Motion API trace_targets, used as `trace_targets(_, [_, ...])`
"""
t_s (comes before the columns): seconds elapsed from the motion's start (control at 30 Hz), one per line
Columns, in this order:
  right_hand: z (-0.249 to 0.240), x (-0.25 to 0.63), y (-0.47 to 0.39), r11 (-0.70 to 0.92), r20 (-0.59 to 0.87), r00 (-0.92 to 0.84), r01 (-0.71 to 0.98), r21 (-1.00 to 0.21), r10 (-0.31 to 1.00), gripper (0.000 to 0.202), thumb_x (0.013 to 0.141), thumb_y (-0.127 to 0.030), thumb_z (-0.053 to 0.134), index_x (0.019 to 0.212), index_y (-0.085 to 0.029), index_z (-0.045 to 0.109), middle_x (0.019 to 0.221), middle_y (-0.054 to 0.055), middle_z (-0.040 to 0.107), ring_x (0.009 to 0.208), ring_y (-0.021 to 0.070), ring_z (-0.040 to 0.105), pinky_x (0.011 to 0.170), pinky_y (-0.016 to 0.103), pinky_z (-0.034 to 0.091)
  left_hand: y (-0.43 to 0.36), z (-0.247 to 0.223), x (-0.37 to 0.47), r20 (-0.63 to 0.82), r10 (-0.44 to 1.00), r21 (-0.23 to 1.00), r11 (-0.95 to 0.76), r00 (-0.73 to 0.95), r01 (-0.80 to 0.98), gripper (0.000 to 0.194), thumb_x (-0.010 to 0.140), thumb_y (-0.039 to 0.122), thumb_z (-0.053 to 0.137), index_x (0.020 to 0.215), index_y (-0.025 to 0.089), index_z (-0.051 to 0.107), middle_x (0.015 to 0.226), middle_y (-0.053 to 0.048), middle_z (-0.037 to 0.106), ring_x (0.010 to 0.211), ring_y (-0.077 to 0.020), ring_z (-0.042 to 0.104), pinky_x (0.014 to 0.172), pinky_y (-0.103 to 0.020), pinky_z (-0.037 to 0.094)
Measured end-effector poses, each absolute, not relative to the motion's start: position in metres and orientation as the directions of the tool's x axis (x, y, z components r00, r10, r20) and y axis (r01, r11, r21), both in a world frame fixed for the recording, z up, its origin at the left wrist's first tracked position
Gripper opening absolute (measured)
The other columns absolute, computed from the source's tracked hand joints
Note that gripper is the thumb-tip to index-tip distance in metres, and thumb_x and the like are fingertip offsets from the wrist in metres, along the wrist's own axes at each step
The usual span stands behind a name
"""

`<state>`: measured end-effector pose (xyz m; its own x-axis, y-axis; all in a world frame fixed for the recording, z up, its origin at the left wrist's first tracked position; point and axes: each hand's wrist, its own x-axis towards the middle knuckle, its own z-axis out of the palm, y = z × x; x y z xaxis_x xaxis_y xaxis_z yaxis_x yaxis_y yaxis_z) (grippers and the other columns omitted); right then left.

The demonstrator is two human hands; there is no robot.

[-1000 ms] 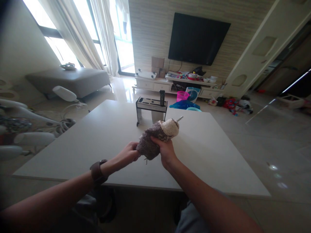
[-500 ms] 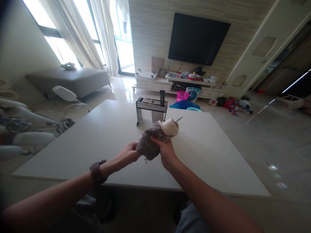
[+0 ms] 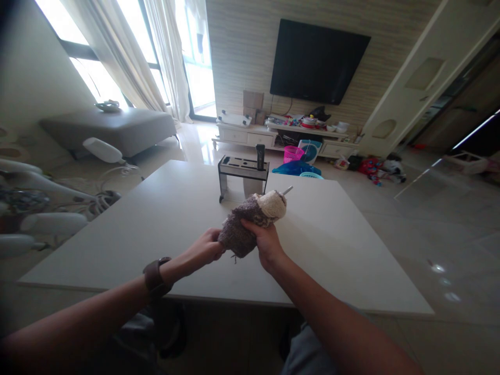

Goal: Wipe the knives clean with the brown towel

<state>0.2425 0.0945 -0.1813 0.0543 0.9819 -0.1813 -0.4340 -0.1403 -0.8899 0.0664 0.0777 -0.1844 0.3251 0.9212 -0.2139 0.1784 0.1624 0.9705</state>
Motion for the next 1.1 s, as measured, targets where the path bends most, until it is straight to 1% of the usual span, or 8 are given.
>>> trace_targets(0.17, [-0.1789, 0.2416, 0.0937, -0.152, -0.192, 0.049, -0.434, -0.888, 0.98, 0.054, 0.054, -0.031, 0.097, 0.102, -0.019, 0.078, 0.106, 0.006, 0.082, 0.103, 0.0266, 0.076, 0.104, 0.045, 0.057, 0.0774, -0.1807, 0.0672, -0.228, 0.917, 0.968, 0.176, 0.328, 0.18, 0.009, 0.059, 0.028, 0.056, 0.063, 0.02, 0.056, 0.047, 0.007, 0.042, 0.042, -0.0079, 0.036, 0.042, -0.021, 0.026])
trace_targets(0.33, [-0.1783, 0.242, 0.0936, -0.152, -0.195, 0.053, -0.44, -0.885, 0.979, 0.055, 0.053, -0.031, 0.097, 0.102, -0.018, 0.077, 0.106, 0.006, 0.082, 0.103, 0.0262, 0.075, 0.106, 0.045, 0.056, 0.0767, -0.1791, 0.0676, -0.223, 0.921, 0.966, 0.165, 0.319, 0.198, 0.01, 0.059, 0.028, 0.056, 0.063, 0.019, 0.056, 0.048, 0.006, 0.044, 0.042, -0.008, 0.037, 0.042, -0.021, 0.026])
trace_targets(0.73, [-0.1793, 0.2423, 0.0936, -0.15, -0.188, 0.048, -0.429, -0.891, 0.981, 0.053, 0.055, -0.031, 0.097, 0.103, -0.019, 0.077, 0.107, 0.005, 0.082, 0.104, 0.0269, 0.076, 0.105, 0.045, 0.057, 0.0766, -0.1792, 0.0689, -0.225, 0.917, 0.971, 0.182, 0.329, 0.157, 0.011, 0.059, 0.03, 0.057, 0.064, 0.02, 0.056, 0.048, 0.007, 0.041, 0.041, -0.0076, 0.035, 0.042, -0.021, 0.026])
trace_targets(0.93, [-0.1792, 0.2426, 0.0936, -0.141, -0.172, 0.04, -0.413, -0.9, 0.984, 0.052, 0.057, -0.031, 0.096, 0.104, -0.019, 0.077, 0.108, 0.006, 0.082, 0.107, 0.0268, 0.075, 0.105, 0.044, 0.056, 0.077, -0.1803, 0.0683, -0.222, 0.924, 0.969, 0.173, 0.311, 0.177, 0.009, 0.059, 0.027, 0.057, 0.063, 0.019, 0.057, 0.048, 0.006, 0.044, 0.042, -0.008, 0.037, 0.042, -0.021, 0.027])
trace_targets(1.1, [-0.1796, 0.2432, 0.0941, -0.151, -0.179, 0.03, -0.416, -0.897, 0.983, 0.053, 0.057, -0.032, 0.096, 0.104, -0.019, 0.077, 0.108, 0.006, 0.082, 0.105, 0.0264, 0.076, 0.105, 0.044, 0.056, 0.0768, -0.1791, 0.0688, -0.227, 0.922, 0.969, 0.18, 0.314, 0.172, 0.009, 0.059, 0.027, 0.057, 0.063, 0.019, 0.056, 0.048, 0.007, 0.042, 0.041, -0.0076, 0.035, 0.042, -0.021, 0.026])
